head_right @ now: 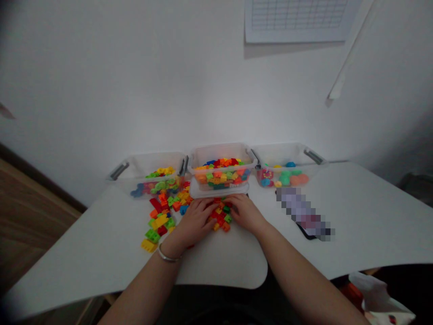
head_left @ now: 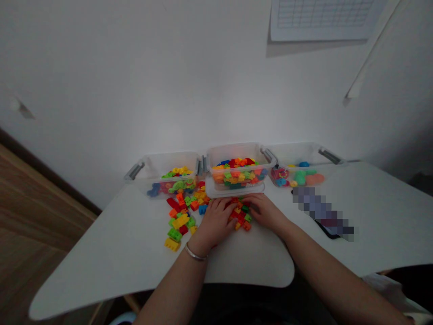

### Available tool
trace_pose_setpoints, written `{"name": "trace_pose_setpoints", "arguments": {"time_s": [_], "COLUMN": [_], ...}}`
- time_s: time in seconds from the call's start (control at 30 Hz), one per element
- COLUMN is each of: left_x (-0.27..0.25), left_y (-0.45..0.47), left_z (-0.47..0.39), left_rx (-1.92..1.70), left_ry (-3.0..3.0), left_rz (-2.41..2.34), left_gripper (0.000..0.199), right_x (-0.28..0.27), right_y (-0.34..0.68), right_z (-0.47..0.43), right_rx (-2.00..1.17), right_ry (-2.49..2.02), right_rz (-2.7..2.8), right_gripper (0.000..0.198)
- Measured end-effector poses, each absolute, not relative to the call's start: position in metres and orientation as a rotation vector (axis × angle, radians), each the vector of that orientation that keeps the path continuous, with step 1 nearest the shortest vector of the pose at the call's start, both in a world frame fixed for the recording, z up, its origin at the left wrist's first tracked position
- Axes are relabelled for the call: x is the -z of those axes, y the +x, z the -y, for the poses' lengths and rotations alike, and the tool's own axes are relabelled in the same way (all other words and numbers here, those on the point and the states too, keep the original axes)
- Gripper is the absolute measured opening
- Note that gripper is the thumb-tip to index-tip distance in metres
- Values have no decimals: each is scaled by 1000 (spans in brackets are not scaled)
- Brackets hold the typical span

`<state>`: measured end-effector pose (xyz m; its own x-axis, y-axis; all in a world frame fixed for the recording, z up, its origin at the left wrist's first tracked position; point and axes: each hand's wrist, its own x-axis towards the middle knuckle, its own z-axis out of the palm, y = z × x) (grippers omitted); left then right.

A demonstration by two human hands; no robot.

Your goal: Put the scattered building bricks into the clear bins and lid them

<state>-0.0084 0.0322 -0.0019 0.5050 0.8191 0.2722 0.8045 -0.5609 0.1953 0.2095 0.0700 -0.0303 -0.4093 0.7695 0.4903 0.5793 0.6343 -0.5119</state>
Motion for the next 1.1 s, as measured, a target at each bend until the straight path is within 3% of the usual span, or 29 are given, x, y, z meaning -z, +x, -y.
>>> {"name": "trace_pose_setpoints", "arguments": {"time_s": [0.87,1.1], "left_x": [-1,-3], "left_y": [-8,-8], "left_z": [-30,-30], "left_rx": [-541,-536], "left_ry": [2671,2681], "left_rz": [-1447,-1437], "left_gripper": [41,41], "right_x": [29,14], "right_y": [216,210], "right_z": [-69,-62], "right_rx": [-303,-175], "right_ry": [-1279,-1120], "right_rz": [2031,1803], "right_gripper": [16,14]}}
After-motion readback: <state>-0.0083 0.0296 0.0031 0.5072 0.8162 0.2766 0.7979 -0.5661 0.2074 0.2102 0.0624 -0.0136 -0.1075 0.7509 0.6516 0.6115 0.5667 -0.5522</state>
